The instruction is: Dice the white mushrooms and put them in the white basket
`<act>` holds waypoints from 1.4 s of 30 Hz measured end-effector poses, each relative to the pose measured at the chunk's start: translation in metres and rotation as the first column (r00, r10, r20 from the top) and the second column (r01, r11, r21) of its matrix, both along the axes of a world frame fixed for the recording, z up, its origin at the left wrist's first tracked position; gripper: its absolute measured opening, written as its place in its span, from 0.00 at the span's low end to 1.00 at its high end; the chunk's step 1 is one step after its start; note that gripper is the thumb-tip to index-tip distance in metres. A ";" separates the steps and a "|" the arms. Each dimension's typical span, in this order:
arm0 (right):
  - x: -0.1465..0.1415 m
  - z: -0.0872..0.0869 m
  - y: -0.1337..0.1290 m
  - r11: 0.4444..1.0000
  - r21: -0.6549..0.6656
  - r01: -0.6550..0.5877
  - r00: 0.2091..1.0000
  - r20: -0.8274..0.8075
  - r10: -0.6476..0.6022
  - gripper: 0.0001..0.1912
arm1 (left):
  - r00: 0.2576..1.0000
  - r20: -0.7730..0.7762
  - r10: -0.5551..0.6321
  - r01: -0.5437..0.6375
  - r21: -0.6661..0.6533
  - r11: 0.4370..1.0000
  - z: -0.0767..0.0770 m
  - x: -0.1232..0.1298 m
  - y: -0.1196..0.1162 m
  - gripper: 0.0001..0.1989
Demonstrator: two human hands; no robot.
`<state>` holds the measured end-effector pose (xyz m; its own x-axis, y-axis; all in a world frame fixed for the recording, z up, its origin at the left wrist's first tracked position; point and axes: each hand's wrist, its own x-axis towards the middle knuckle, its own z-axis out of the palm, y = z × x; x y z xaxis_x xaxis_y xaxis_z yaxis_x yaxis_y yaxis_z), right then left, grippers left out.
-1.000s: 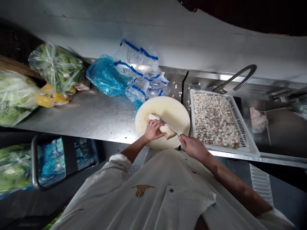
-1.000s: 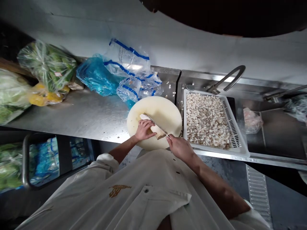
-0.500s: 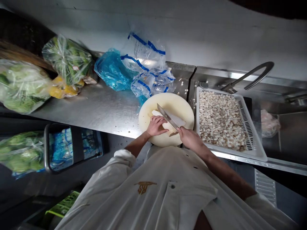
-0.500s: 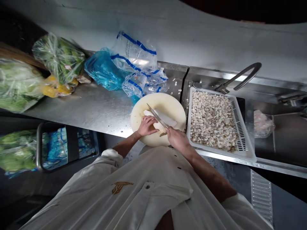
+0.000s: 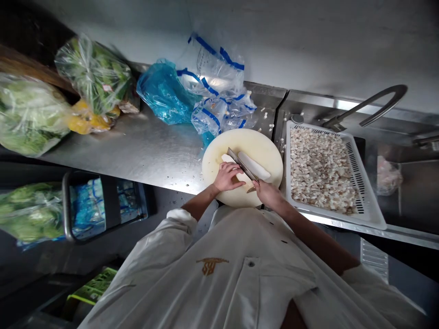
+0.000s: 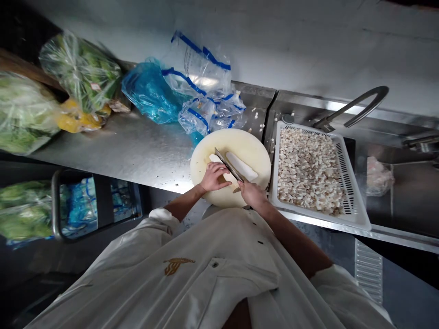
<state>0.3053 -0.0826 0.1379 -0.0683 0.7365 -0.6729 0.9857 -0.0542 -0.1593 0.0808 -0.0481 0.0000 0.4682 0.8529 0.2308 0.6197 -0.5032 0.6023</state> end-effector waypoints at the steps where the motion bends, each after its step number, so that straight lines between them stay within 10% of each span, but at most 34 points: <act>1: -0.001 -0.003 0.000 1.000 0.017 -0.006 1.000 -0.014 0.006 0.31 | 1.000 -0.003 0.001 -0.001 0.003 1.000 0.000 0.000 0.000 0.30; 7: 0.001 0.000 -0.007 0.998 0.070 -0.006 1.000 0.004 0.005 0.30 | 1.000 0.001 -0.022 0.022 0.048 0.999 0.007 -0.005 0.000 0.28; 17: 0.008 0.055 -0.028 0.985 0.158 -0.073 0.997 0.051 0.066 0.29 | 0.999 0.028 -0.042 0.041 0.027 0.999 0.002 -0.010 -0.003 0.26; 29: -0.019 -0.009 -0.008 0.998 0.046 -0.049 0.997 0.066 0.046 0.30 | 0.996 0.074 -0.042 0.041 0.010 0.999 -0.001 -0.011 -0.002 0.27; 42: 0.000 0.002 -0.024 0.995 0.052 -0.087 0.993 0.081 0.082 0.29 | 0.994 0.113 -0.008 -0.004 0.103 0.995 0.000 -0.014 -0.005 0.23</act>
<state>0.3049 -0.1064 0.1403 -0.0805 0.7668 -0.6368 0.9960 0.0366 -0.0818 0.0672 -0.0528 -0.0003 0.4357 0.8210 0.3689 0.5494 -0.5672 0.6135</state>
